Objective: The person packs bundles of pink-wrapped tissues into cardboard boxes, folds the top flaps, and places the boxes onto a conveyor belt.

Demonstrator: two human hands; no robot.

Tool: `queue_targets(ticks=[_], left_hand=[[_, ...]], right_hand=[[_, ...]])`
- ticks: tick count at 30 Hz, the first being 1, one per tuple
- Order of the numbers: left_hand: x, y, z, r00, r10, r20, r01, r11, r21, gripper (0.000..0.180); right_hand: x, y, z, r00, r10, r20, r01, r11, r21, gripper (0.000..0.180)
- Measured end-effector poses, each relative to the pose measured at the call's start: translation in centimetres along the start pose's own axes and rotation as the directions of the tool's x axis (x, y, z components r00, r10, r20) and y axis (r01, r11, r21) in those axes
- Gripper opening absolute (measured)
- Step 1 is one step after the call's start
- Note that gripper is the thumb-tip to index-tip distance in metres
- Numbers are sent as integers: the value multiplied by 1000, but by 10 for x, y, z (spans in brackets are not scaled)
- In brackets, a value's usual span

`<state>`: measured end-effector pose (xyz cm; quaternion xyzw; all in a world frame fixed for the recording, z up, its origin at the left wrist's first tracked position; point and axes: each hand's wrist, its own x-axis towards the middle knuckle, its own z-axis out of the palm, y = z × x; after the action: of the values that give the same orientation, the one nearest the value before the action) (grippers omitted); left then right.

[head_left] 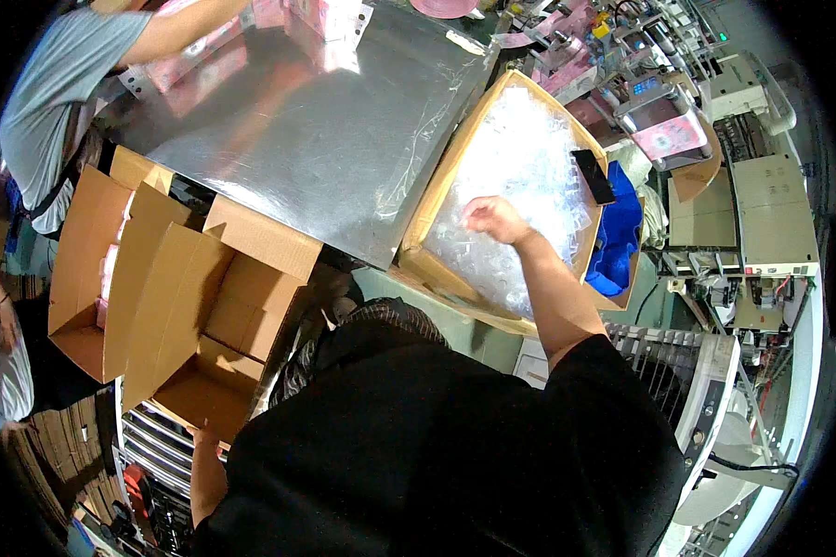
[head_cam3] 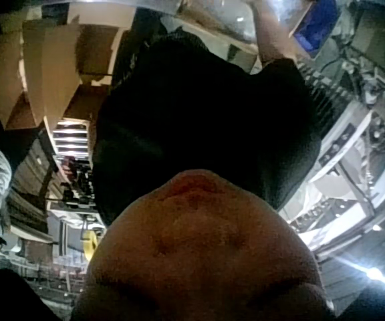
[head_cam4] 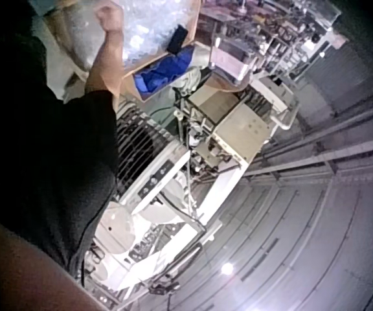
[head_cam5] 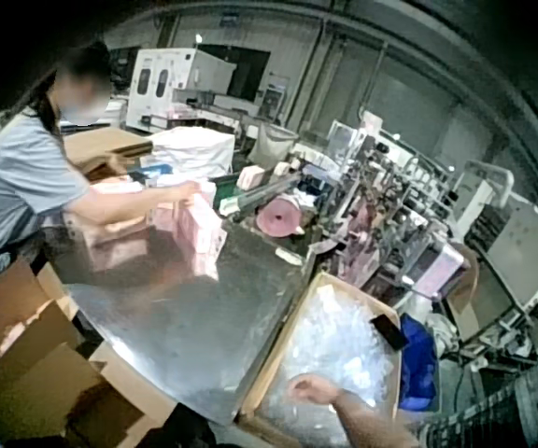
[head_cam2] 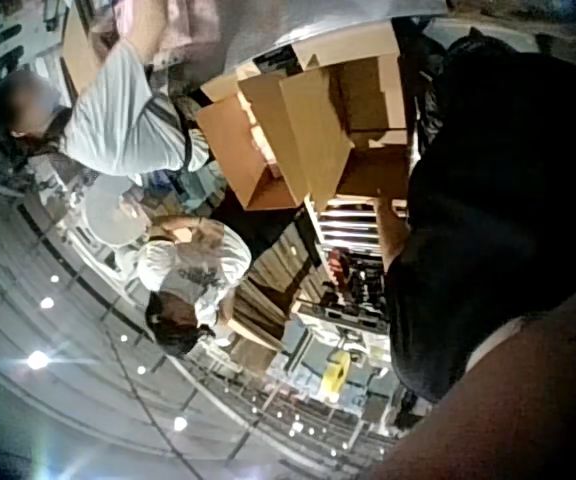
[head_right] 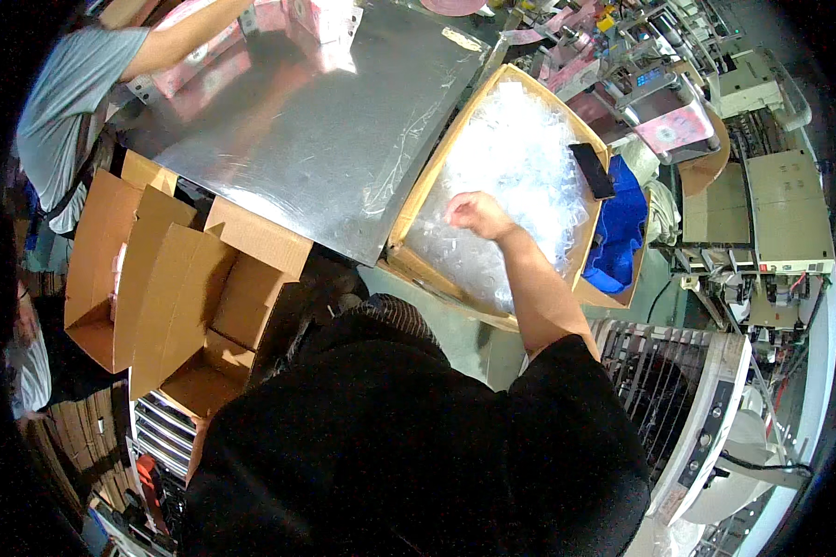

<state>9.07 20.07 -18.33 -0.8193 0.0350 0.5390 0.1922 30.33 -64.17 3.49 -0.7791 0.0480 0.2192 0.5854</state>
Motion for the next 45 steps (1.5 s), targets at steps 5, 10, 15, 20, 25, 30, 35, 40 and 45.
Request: queue_targets(ticks=[5, 10, 15, 20, 25, 30, 35, 40, 45], left_hand=[[15, 1, -5, 1000, 23, -21, -22, 1000, 19, 85], [29, 0, 14, 997, 49, -55, -47, 998, 41, 84], [43, 2, 50, 980, -124, -158, 13, 823, -568, 79], [30, 14, 27, 986, -10, -167, -27, 976, -216, 72], [-15, 39, -23, 931, -357, -73, 136, 525, -840, 77], [-46, 46, -49, 900, -434, 43, 147, 208, -967, 83], [-3, 49, 2, 905, -425, 17, 175, 335, -926, 88], [-29, 55, -38, 896, -444, -28, 181, 420, -889, 82], [-58, 57, -62, 866, -496, 56, 152, 154, -976, 84]], right_hand=[[-43, -2, -22, 934, 120, -335, 55, 882, 469, 5], [-44, -54, 30, 971, 91, -221, 83, 740, 668, 12], [4, -129, 133, 997, -68, -33, 69, 634, 770, 16], [44, -176, 248, 966, -156, 205, -68, 615, 786, 17], [68, -189, 354, 917, -155, 367, -167, 687, 708, 20], [78, -178, 442, 855, -54, 516, -168, 912, 374, 35], [75, -152, 523, 795, 110, 596, -18, 987, -158, 49], [86, -141, 473, 833, 104, 544, -176, 981, 82, 47], [89, -130, 401, 889, -183, 419, 339, 879, -336, 32]])
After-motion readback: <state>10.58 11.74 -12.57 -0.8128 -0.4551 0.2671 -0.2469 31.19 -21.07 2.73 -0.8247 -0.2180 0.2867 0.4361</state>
